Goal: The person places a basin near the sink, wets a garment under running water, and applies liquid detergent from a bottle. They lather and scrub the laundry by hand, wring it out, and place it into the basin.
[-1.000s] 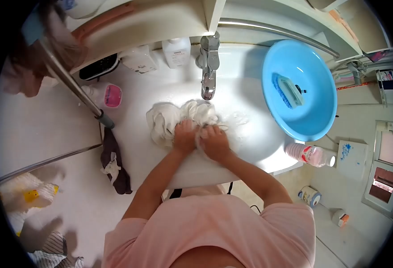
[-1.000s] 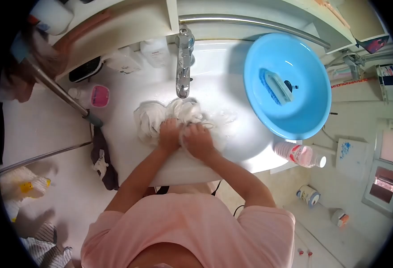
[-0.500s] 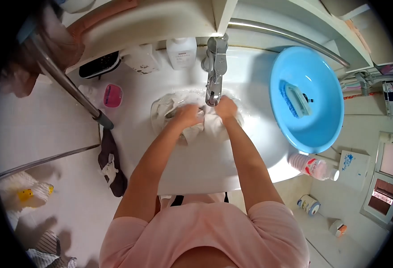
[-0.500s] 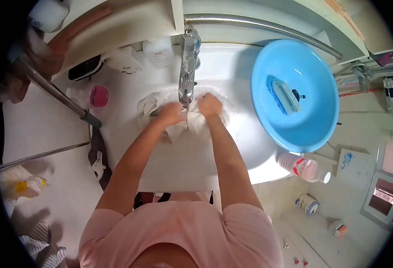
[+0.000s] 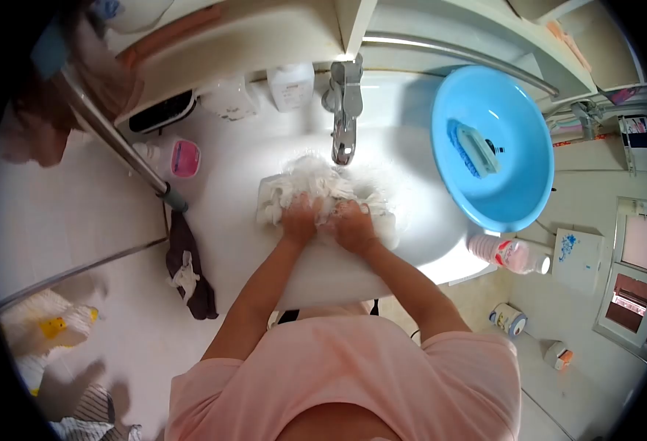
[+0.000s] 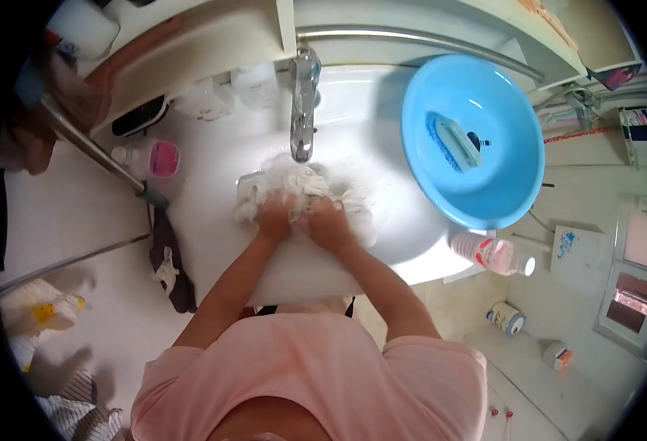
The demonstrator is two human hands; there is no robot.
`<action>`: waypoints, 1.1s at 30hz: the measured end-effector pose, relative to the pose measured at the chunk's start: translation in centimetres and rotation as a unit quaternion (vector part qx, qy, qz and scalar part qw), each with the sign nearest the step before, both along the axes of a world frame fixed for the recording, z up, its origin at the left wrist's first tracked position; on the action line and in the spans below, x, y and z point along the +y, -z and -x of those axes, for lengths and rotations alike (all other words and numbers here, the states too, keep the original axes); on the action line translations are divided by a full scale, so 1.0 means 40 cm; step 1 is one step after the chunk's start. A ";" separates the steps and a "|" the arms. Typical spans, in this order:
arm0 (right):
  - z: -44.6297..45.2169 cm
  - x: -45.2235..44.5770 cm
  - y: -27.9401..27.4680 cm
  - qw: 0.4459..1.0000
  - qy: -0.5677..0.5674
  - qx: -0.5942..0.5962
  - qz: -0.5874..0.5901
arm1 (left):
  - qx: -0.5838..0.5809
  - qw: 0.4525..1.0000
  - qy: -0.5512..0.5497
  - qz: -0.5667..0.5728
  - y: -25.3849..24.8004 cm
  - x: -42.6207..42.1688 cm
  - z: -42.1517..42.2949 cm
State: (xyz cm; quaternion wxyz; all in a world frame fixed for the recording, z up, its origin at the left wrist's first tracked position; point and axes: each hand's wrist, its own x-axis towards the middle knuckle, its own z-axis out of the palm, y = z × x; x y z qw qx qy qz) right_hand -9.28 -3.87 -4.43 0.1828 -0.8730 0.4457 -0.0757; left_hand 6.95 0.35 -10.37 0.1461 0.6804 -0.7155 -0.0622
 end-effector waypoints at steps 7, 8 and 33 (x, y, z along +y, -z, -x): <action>-0.076 -0.198 0.039 0.991 0.083 0.079 -0.064 | -0.030 0.981 0.089 -0.172 0.063 -0.137 -0.040; -0.081 -0.216 0.047 0.985 0.139 0.020 -0.105 | -0.023 0.981 0.088 -0.172 0.070 -0.152 -0.044; -0.059 -0.063 -0.013 0.995 -0.087 0.047 -0.008 | 0.046 0.986 0.122 -0.100 -0.089 -0.085 -0.081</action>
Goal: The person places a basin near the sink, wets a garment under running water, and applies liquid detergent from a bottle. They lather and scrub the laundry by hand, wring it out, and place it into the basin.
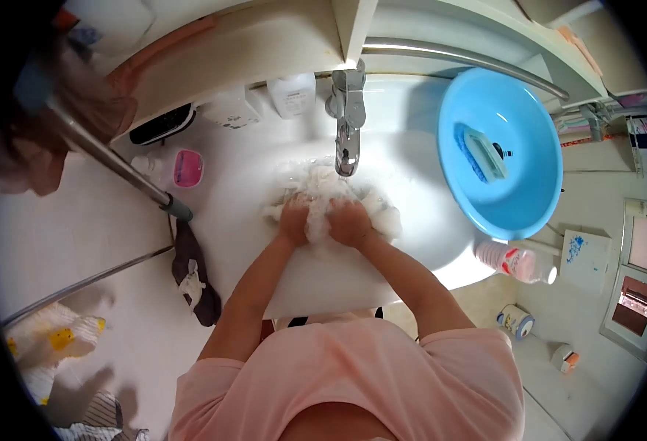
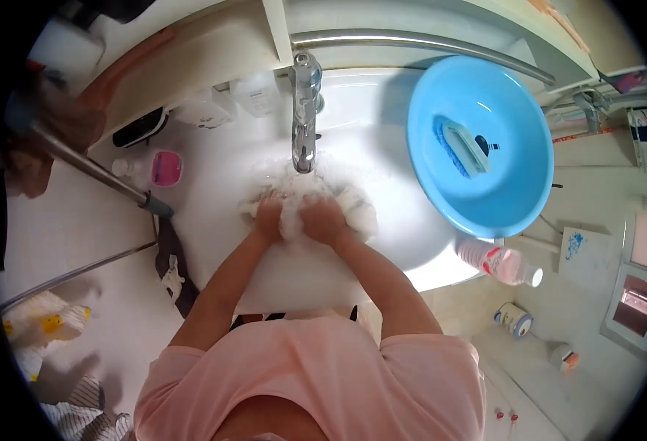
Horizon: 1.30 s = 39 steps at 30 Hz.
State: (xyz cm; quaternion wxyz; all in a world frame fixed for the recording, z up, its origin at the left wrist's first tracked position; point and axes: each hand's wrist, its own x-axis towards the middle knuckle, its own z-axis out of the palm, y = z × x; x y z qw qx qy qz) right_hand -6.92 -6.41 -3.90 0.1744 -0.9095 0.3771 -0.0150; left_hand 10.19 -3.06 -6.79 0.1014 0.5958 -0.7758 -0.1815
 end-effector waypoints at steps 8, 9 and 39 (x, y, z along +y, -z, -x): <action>-0.048 -0.180 0.061 0.939 0.283 -0.083 -0.175 | 0.034 0.998 -0.048 0.030 0.223 -0.061 -0.059; -0.048 -0.185 0.037 0.946 0.289 -0.021 -0.143 | 0.030 0.998 -0.055 -0.019 0.155 -0.081 -0.054; -0.061 -0.106 0.084 0.993 0.024 0.017 -0.114 | -0.075 0.992 -0.004 -0.101 0.038 -0.062 -0.071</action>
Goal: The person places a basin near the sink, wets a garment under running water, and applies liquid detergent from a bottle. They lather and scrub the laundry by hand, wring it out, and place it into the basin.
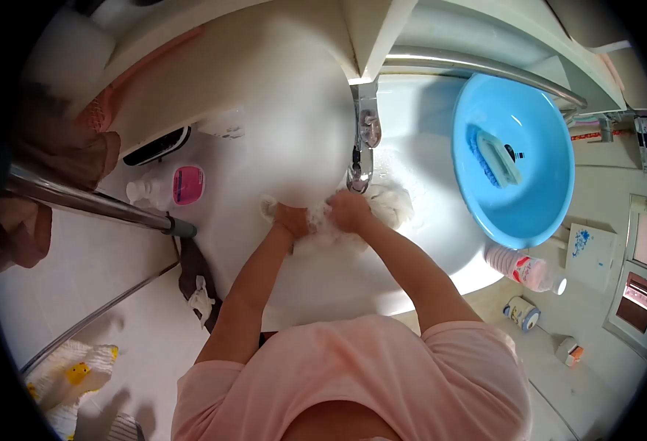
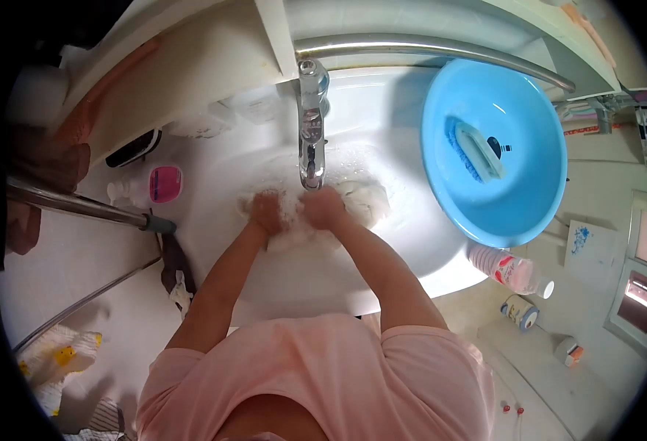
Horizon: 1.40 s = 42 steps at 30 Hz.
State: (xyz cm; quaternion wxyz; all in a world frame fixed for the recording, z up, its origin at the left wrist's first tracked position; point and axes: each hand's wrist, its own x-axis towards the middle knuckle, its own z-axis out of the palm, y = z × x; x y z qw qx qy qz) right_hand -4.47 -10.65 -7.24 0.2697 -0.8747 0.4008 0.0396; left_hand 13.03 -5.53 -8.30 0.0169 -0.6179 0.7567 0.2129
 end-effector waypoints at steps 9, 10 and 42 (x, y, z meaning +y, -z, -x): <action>-0.002 -0.066 -0.031 0.953 0.267 -0.130 -0.065 | 0.188 0.966 -0.165 0.058 -0.117 -0.029 -0.022; 0.011 -0.076 -0.075 0.934 0.299 -0.184 -0.068 | 0.220 0.952 -0.188 0.099 -0.118 -0.004 -0.058; 0.088 -0.094 -0.080 0.973 0.081 0.132 -0.172 | -0.023 0.999 -0.021 -0.018 0.035 -0.079 0.157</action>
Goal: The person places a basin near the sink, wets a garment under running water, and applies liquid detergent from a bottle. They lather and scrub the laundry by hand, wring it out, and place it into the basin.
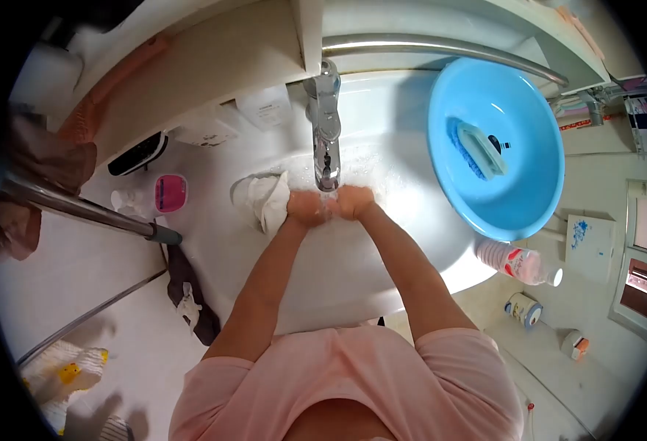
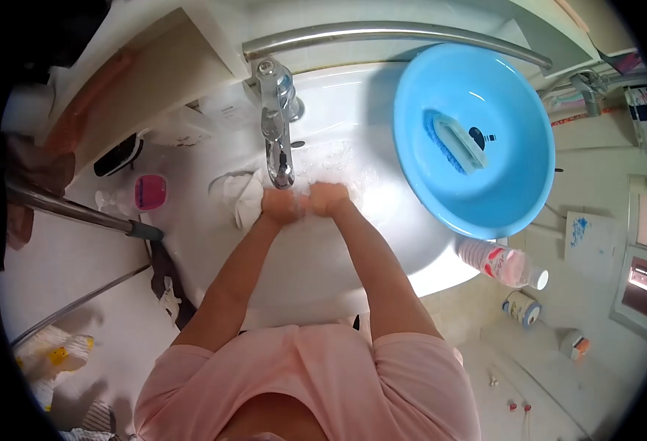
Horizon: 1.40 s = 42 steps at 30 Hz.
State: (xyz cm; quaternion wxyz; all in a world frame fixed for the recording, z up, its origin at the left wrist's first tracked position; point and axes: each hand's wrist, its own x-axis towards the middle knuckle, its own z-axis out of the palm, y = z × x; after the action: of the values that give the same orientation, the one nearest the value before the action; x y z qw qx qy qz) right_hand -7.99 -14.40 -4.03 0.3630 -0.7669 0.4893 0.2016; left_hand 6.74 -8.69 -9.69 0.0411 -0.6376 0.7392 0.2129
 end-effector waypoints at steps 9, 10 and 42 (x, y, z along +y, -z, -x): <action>0.096 0.008 -0.069 0.920 0.286 -0.246 0.107 | 0.213 0.948 -0.231 -0.049 -0.175 0.030 -0.096; 0.130 0.001 -0.086 0.941 0.253 -0.164 0.154 | 0.176 0.947 -0.266 -0.028 -0.227 0.055 -0.111; 0.002 -0.108 0.102 0.969 0.206 0.010 0.132 | 0.148 0.942 -0.228 -0.195 -0.132 -0.031 -0.082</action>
State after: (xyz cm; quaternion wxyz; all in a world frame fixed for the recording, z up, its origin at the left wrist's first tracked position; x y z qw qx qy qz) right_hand -8.07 -18.70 -8.09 0.2871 -0.6885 0.6630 0.0635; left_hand 10.00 -9.92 -4.40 0.0047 -0.7302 0.5156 0.4483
